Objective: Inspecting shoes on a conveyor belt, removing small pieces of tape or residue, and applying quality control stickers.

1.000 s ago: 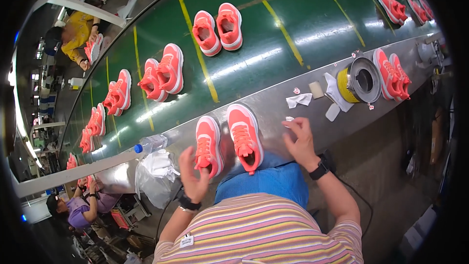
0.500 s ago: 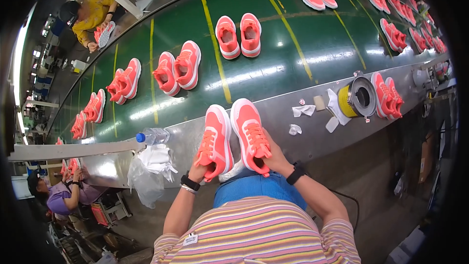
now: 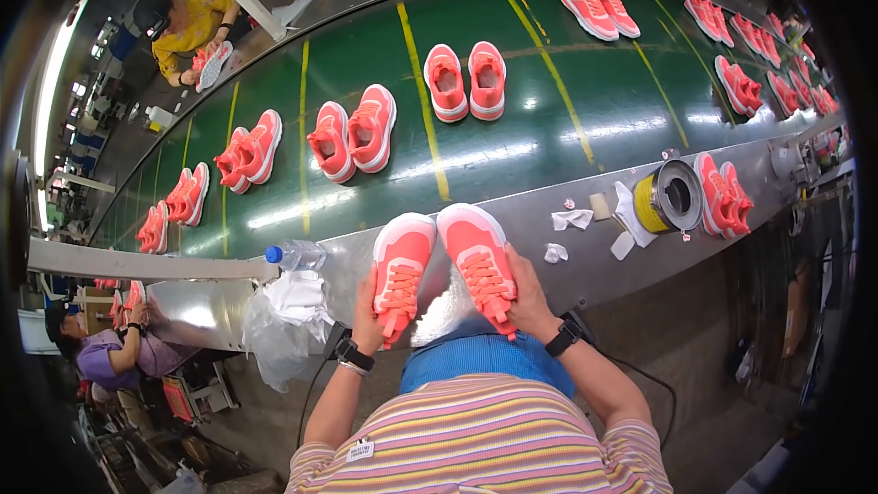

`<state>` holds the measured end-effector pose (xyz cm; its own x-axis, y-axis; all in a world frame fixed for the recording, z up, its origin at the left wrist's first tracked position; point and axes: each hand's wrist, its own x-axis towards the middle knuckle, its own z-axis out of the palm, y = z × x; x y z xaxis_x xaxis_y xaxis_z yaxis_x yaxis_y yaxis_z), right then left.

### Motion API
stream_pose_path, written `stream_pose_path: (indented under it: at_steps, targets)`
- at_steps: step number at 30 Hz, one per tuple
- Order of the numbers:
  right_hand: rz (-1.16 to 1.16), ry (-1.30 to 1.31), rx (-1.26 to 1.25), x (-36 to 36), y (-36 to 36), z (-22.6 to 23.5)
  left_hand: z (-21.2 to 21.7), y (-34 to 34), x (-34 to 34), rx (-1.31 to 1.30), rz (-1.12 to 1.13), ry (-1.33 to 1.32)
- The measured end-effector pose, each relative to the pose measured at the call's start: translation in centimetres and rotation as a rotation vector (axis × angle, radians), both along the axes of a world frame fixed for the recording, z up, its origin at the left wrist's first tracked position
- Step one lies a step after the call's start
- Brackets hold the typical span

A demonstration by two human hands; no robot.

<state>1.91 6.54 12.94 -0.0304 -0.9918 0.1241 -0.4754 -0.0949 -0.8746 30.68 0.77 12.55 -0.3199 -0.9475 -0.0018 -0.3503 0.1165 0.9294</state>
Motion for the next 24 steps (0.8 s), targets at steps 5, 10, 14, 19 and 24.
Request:
stream_pose_path:
  at_steps: [5,10,14,19,24]
  targets:
    - [-0.07,0.127,-0.029,0.2,0.0,0.2,1.7,0.4,-0.5,-0.247,0.082,-0.309]
    - [-0.094,0.163,-0.038,0.8,-0.1,0.2,1.5,1.0,-0.4,-0.269,0.129,-0.373]
    - [-0.105,0.219,-0.054,1.1,0.0,0.1,1.3,1.3,-0.5,-0.271,0.163,-0.385]
    - [-0.107,0.233,-0.015,1.6,0.0,0.6,1.2,1.6,-0.8,-0.285,0.187,-0.462]
    - [-0.092,0.448,0.071,3.8,-0.8,0.7,-0.6,1.5,-2.1,-0.141,0.074,-0.659]
